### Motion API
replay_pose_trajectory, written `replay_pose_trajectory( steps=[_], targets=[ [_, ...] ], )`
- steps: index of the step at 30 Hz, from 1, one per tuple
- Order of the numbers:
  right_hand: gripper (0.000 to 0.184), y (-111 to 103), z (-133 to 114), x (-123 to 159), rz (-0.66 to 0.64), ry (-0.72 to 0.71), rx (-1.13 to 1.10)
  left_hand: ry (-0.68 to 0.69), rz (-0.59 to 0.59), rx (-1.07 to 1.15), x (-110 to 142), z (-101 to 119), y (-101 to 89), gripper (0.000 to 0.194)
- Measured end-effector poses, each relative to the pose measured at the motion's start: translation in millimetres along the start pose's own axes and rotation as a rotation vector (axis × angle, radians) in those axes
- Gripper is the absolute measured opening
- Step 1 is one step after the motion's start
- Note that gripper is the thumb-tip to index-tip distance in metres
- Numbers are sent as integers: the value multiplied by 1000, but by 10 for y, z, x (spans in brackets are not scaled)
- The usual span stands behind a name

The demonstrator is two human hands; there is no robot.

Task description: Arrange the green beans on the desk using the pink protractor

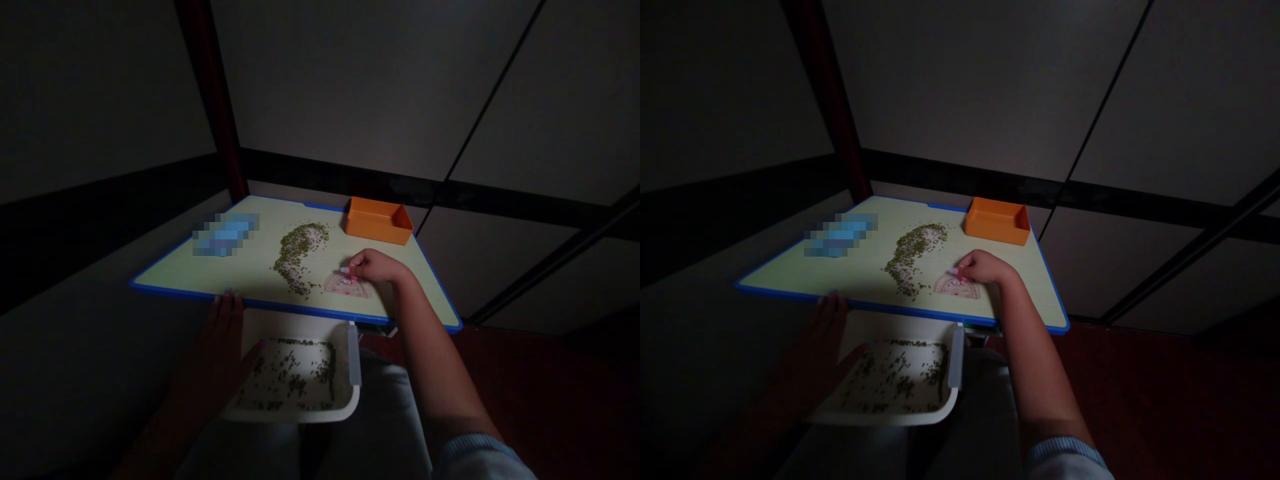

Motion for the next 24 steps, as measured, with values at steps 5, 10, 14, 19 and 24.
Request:
replay_pose_trajectory(
  steps=[5,10,14,19,24],
  targets=[
    [35,58,-67,-32,-16,-52,-6,7,6,12,1,-4,8,86],
    [36,60,-64,-39,9,-94,-89,12,17,9,-3,-18,15,87],
    [35,44,-32,-33,4,-79,-60,12,4,4,-5,-15,15,86],
    [33,74,-3,-42,-57,-66,-63,-6,-4,-8,-7,3,-7,85],
    [33,84,3,-39,-70,-41,-70,1,0,-9,-9,-6,4,87]
  ],
)
Point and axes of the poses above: each hand's wrist, its own x-axis away from the middle knuckle, its own y-axis out of the palm, z = x × y, the point moved 4 cm from there along -x, towards the middle knuckle, and after that the axes turned 11 degrees about -y, right-handed, at the moved point
